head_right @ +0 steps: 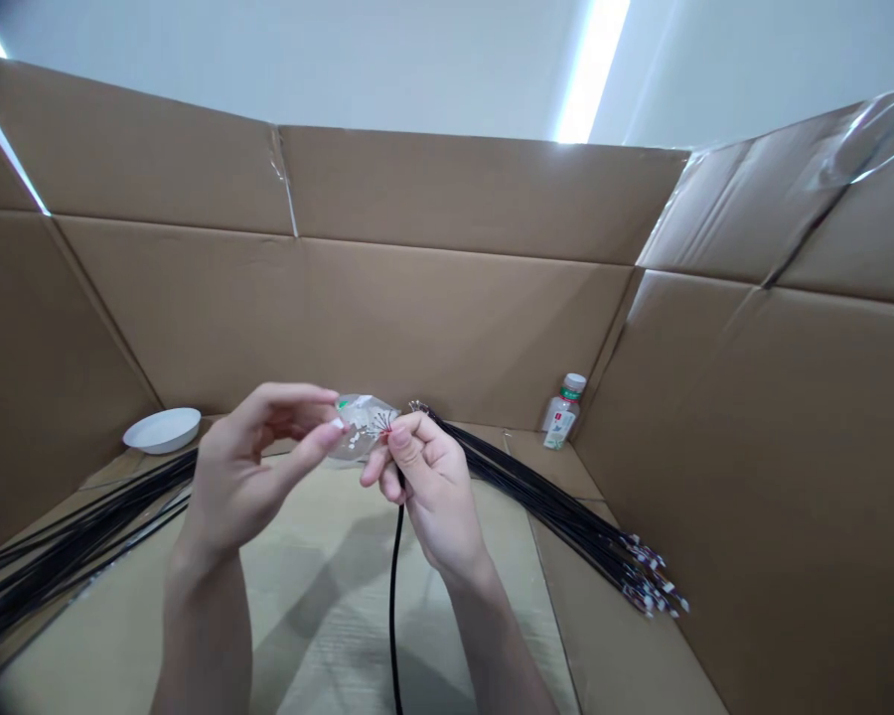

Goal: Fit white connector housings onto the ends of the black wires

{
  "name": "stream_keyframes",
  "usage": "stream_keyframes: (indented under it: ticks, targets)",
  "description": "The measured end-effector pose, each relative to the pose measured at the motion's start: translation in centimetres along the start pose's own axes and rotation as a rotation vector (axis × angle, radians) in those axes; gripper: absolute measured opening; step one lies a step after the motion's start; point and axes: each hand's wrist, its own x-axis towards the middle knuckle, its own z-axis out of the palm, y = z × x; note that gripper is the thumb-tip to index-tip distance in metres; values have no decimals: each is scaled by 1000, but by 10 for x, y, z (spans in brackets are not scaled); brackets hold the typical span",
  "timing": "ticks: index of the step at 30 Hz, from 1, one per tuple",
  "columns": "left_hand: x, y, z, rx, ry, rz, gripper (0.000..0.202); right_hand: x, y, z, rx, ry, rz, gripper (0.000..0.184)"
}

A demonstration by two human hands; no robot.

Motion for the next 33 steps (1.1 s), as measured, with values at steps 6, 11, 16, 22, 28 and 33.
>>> stream_keyframes:
  ticks: [6, 11, 16, 22, 28, 33]
  targets:
    - [-12, 24, 1, 96, -108, 122, 28, -16, -2, -6, -49, 25, -3, 32]
    - [-9, 16, 5, 100, -180, 131, 28, -26, -6, -13, -106, 40, -4, 34]
    - [-10, 14, 8, 105, -219, 138, 30, -29, -7, -14, -156, 45, -35, 32]
    - [-7, 15, 10, 119, -281, 124, 21, -29, -11, -9, -205, 51, -37, 34]
    - [-4, 16, 6, 117, -283, 178, 19, -31, -10, -10, -223, 43, -27, 34]
    - [-2, 15, 2, 106, -298, 251, 15, -32, -9, -10, -256, 13, -17, 33]
